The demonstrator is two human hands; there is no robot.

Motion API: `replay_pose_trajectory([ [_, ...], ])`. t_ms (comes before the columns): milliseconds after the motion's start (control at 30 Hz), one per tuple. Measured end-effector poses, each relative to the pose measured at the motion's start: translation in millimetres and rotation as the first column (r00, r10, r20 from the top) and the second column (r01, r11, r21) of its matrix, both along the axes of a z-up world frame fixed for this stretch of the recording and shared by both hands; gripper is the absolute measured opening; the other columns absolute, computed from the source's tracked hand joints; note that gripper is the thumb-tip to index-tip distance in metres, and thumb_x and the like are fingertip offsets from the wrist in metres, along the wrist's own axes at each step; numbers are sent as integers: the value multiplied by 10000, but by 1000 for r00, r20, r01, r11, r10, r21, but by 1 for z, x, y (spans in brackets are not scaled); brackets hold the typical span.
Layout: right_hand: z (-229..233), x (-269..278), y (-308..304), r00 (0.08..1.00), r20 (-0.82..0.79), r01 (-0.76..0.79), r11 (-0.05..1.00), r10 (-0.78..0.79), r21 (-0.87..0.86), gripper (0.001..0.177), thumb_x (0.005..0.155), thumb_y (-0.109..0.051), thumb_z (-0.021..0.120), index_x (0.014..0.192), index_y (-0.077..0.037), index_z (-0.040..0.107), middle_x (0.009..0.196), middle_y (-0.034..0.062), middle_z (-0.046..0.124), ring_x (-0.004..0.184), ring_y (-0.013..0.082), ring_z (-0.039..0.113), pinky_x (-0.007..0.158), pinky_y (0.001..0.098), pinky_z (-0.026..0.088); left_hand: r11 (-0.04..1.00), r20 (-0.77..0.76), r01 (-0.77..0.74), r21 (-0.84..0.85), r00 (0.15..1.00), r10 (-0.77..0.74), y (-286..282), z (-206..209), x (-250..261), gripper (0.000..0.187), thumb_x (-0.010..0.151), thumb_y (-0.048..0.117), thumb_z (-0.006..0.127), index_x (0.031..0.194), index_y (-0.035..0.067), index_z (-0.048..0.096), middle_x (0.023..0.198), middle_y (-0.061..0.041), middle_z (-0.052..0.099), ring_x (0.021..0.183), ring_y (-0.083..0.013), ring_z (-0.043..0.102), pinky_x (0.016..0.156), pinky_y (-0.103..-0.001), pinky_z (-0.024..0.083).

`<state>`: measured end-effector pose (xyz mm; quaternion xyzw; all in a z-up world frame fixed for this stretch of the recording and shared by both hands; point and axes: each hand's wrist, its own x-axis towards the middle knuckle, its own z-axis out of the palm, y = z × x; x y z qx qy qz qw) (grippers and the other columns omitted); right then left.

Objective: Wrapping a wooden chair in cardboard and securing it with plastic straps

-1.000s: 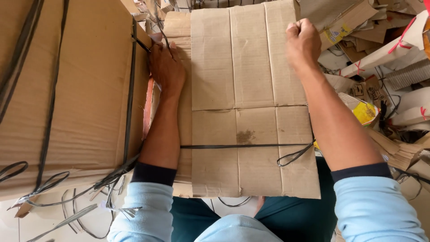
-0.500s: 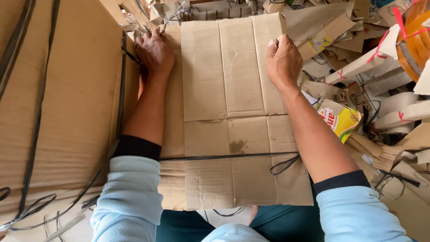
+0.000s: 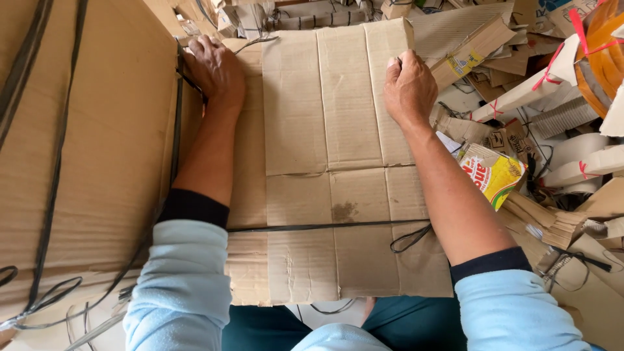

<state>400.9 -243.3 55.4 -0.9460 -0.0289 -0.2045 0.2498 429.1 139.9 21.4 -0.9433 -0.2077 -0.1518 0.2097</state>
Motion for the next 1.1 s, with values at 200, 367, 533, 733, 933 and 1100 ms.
replay_pose_trajectory([
  [200,3,-3,1,1000,-15,-18,1000,18,3,191,1068,-221,537,918,-101,544,878,85,713,801,298,638,669,469,468,632,273,449,-631,892,-361,-35,31,-7,479,1007,102,536,1484,68,498,1122,-123,716,1017,-324,601,961,-503,430],
  [367,1,0,-1,1000,-9,-12,1000,12,-1,189,1055,-218,543,917,-89,544,888,114,718,810,336,645,660,491,462,513,126,365,-777,889,-441,-47,60,-17,509,1036,281,292,1521,232,439,1425,-88,629,1365,-310,494,1183,-640,46],
  [533,4,-2,2,999,-44,-15,1000,15,-14,192,1066,-223,524,928,-92,546,880,108,709,801,320,634,673,482,462,598,4,297,-744,897,-441,-30,38,1,526,1057,439,179,1540,322,351,1543,-64,518,1526,-355,257,1144,-730,-81],
  [733,5,-3,0,999,-46,-24,1000,24,-5,204,1069,-239,521,930,-90,534,901,111,698,832,343,632,691,497,453,798,-21,274,-537,941,-337,-9,19,14,373,1017,154,448,1358,213,590,1350,-199,588,1289,-415,510,1167,-668,191],
  [933,10,-6,2,997,-74,-21,999,24,40,198,1074,-236,516,937,-99,555,921,90,708,843,294,630,732,470,465,767,240,398,-503,917,-319,-13,23,-2,821,753,-71,510,1526,195,436,1230,-118,625,1253,-364,529,1153,-680,145],
  [1100,10,-8,2,994,-73,-74,988,84,134,189,1089,-222,584,929,-124,562,847,58,689,754,212,616,644,410,501,662,431,563,-496,821,-374,-48,59,-17,319,1059,116,307,1183,108,601,634,58,644,577,-224,667,1094,-651,273],
])
